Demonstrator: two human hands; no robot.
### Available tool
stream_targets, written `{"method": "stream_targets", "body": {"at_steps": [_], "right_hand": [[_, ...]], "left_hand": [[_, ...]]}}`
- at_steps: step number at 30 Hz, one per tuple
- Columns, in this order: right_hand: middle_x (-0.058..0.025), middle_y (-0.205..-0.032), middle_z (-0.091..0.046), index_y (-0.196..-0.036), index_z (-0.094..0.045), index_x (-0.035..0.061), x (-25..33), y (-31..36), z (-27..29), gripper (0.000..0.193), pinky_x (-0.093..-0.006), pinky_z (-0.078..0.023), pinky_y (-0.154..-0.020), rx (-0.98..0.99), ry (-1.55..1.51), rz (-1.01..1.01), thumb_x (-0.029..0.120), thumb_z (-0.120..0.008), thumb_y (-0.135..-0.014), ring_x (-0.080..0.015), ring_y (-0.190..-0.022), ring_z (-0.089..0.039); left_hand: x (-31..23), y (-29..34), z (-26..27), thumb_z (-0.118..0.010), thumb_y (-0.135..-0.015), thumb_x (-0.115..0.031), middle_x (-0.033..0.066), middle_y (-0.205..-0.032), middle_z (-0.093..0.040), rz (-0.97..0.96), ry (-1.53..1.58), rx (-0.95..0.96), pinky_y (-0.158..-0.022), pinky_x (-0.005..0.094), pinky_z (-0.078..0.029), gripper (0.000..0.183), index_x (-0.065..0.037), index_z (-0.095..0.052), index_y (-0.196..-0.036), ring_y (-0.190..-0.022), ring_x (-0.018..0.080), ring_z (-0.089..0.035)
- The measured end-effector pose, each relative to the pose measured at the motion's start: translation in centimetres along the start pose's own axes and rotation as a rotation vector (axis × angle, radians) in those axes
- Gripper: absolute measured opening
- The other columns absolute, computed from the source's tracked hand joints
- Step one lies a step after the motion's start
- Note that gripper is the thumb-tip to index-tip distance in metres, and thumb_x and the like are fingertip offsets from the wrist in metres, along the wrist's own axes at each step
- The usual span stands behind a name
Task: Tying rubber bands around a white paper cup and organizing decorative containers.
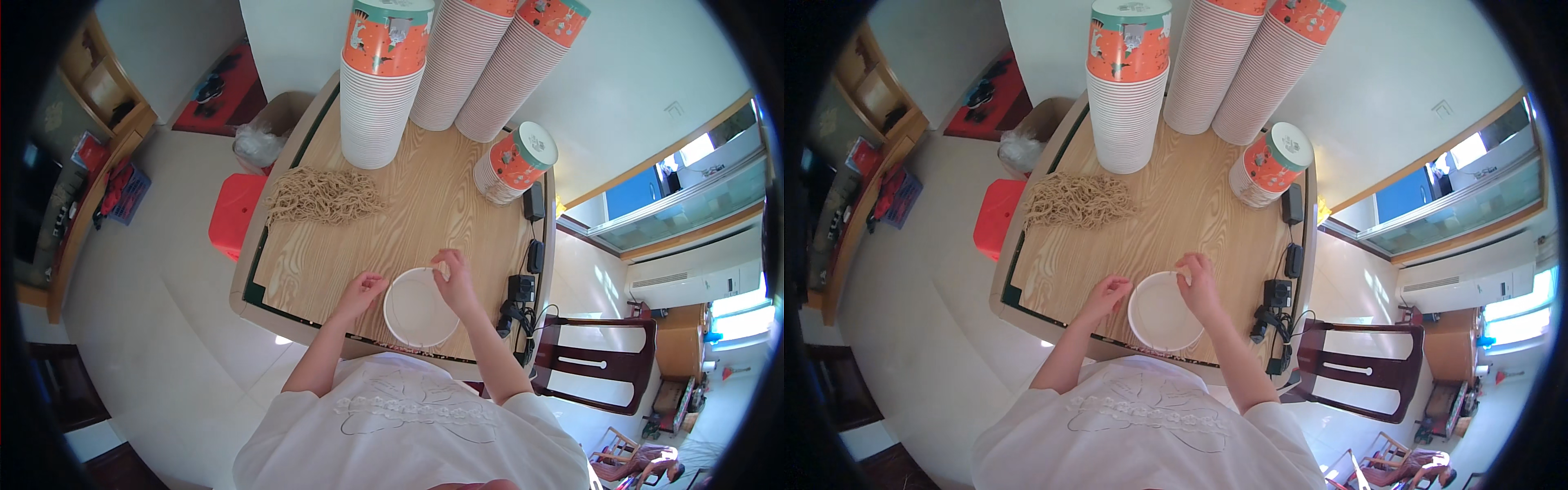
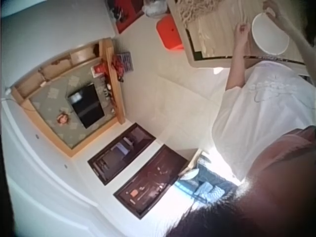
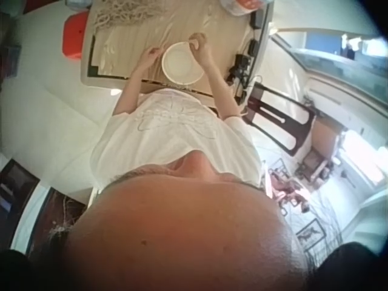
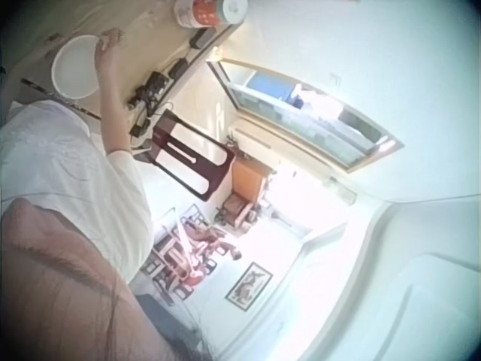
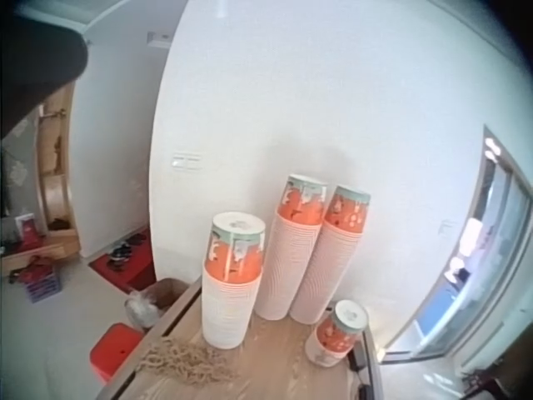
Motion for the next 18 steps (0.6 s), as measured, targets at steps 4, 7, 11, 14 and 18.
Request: {"method": "stream_targets", "body": {"at_steps": [4, 7, 11, 14, 18], "right_hand": [[-0.0102, -0.079, -0.057, -0.082, -0.053, 0.0031, 1.5, 0.9, 1.6, 0.011, -0.0304, -0.046, -0.069, -0.174, -0.145, 0.012, 0.002, -0.057, -0.072, -0.0224, -0.077, -0.058], [-0.0058, -0.084, -0.056, -0.085, -0.051, 0.0035, -0.5, 3.3, -4.1, 0.012, -0.0267, -0.046, -0.069, 0.212, -0.277, -0.205, 0.001, -0.058, -0.074, -0.0157, -0.078, -0.057], [-0.0046, -0.08, -0.056, -0.094, -0.048, 0.0053, -2.9, 6.1, -9.3, 0.022, -0.0249, -0.046, -0.068, 0.347, -0.363, -0.342, 0.007, -0.061, -0.077, -0.0141, -0.078, -0.057], [-0.0047, -0.076, -0.055, -0.098, -0.045, 0.0062, -3.9, 6.4, -11.2, 0.027, -0.0239, -0.046, -0.067, 0.262, -0.584, -0.539, 0.009, -0.062, -0.077, -0.0143, -0.077, -0.057], [-0.0088, -0.083, -0.059, -0.103, -0.043, 0.0102, -4.1, 7.1, -11.5, 0.032, -0.0218, -0.046, -0.067, 0.386, -0.593, -0.752, 0.014, -0.062, -0.077, -0.0141, -0.078, -0.057]], "left_hand": [[0.5, 1.7, 0.3, -0.067, -0.073, -0.029, 0.0067, -0.091, -0.052, -0.044, -0.08, 0.01, -0.049, 0.0227, -0.042, 0.049, -0.007, -0.047, -0.111, -0.058, 0.0082, -0.049], [0.3, 2.4, -0.4, -0.068, -0.071, -0.024, 0.0096, -0.099, -0.05, -0.109, -0.118, 0.045, -0.049, 0.0231, -0.042, 0.054, -0.007, -0.043, -0.117, -0.057, 0.0084, -0.049], [0.6, 1.8, -2.1, -0.063, -0.069, -0.013, 0.0124, -0.105, -0.05, -0.134, -0.144, 0.168, -0.059, 0.0264, -0.046, 0.054, -0.005, -0.042, -0.119, -0.072, 0.0135, -0.054], [0.3, 1.4, -2.3, -0.062, -0.068, -0.012, 0.015, -0.109, -0.049, -0.154, -0.192, 0.131, -0.075, 0.0304, -0.045, 0.055, -0.003, -0.041, -0.119, -0.094, 0.0201, -0.052], [0.5, 0.8, -2.2, -0.063, -0.068, -0.014, 0.0177, -0.112, -0.048, -0.181, -0.279, 0.079, -0.091, 0.0337, -0.036, 0.057, -0.002, -0.04, -0.119, -0.11, 0.0259, -0.044]]}}
Point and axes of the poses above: each hand's wrist, its own y-axis away from the middle knuckle, its own z-axis out of the back of the hand, x = y × z, the point moved 10 cm from there along -y, towards the middle knuckle
